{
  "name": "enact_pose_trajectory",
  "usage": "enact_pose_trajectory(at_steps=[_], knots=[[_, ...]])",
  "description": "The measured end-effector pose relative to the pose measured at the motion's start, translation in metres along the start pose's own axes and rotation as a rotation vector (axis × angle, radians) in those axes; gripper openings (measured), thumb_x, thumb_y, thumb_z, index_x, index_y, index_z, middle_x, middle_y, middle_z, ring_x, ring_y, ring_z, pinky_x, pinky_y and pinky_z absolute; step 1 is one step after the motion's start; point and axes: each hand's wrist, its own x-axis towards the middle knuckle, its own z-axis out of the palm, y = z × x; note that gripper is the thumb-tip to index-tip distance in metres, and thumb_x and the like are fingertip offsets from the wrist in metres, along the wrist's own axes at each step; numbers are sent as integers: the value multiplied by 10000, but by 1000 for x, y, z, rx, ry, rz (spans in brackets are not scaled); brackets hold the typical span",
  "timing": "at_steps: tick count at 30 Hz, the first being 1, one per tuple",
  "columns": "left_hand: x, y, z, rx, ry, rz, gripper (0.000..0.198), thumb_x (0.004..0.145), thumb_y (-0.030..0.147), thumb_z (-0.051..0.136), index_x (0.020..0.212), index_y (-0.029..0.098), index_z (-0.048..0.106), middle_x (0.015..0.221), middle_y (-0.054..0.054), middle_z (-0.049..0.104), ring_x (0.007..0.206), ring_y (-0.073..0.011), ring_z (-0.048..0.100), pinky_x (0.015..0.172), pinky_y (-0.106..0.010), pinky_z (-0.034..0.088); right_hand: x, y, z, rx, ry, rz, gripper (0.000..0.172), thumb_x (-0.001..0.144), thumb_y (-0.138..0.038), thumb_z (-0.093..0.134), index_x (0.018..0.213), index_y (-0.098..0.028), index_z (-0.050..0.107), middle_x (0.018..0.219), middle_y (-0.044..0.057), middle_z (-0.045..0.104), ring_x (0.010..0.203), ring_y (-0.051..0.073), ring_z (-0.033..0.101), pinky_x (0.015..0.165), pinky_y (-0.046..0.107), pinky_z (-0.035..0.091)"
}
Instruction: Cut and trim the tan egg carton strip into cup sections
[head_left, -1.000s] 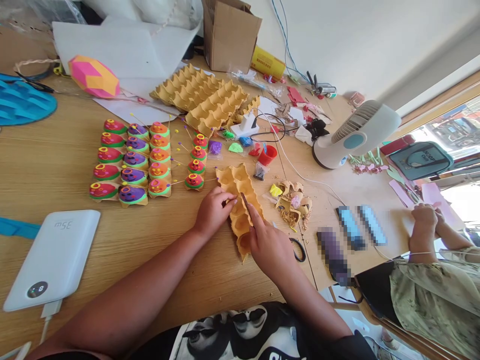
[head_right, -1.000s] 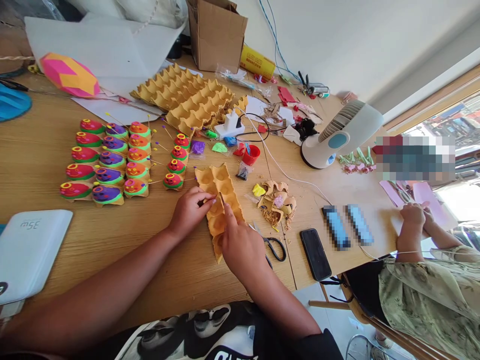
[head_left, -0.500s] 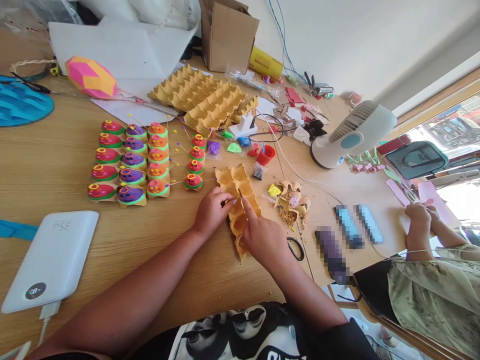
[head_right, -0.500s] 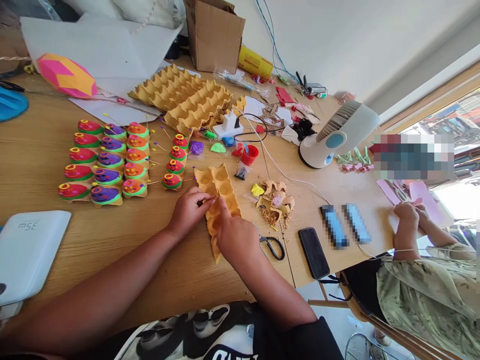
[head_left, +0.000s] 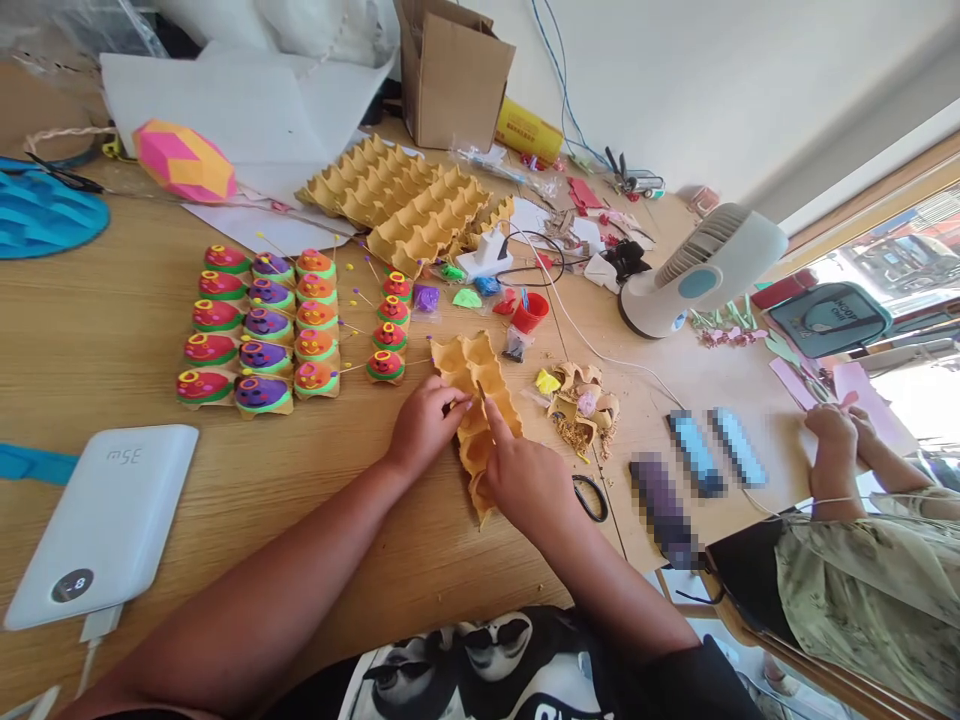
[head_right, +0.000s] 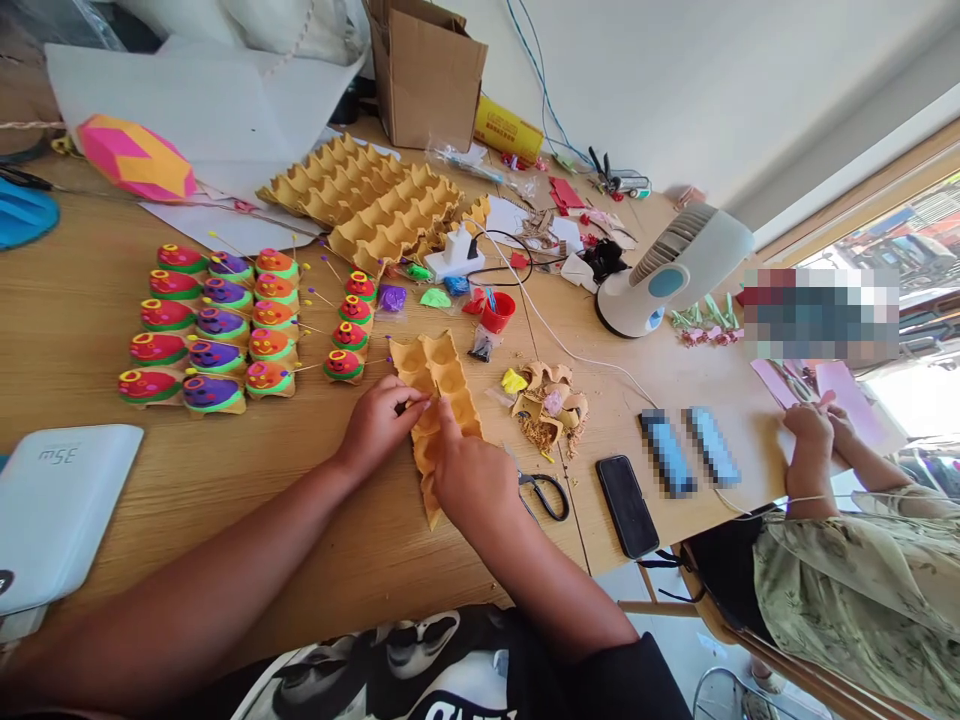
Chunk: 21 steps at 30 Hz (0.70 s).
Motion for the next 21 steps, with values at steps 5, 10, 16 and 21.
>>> enact_pose_trajectory(at_steps=[5,10,16,21], knots=[[-1,1,1,7,-3,-18,122,901,253,630,872,194,733,857,-36,642,822,-187,620,765,-316,492,-11,3,3,-28,4,-7,671,1016,-288,346,1633,-237,86,891,72,770,751,228,744,633,286,511],[-1,0,0,10,-9,-23,126,899,278,636,852,199,722,843,-32,633,816,-186,619,751,-309,496,7,-3,-3,-34,11,-2,728,1026,-290,357,1627,-184,-40,931,112,767,783,218,750,644,280,514],[-1,2,1,7,-8,-11,107,903,252,634,873,196,721,861,-33,629,828,-187,616,762,-317,492,-6,2,0,-29,-8,-7,703,1019,-274,356,1633,-211,21,890,87,772,758,232,748,634,293,520],[-1,3,1,13,-11,-11,117,909,249,627,866,191,719,865,-33,630,827,-186,615,760,-315,484,-6,3,3,-14,-6,-12,682,1025,-272,337,1633,-207,35,920,95,772,782,226,748,662,286,522]])
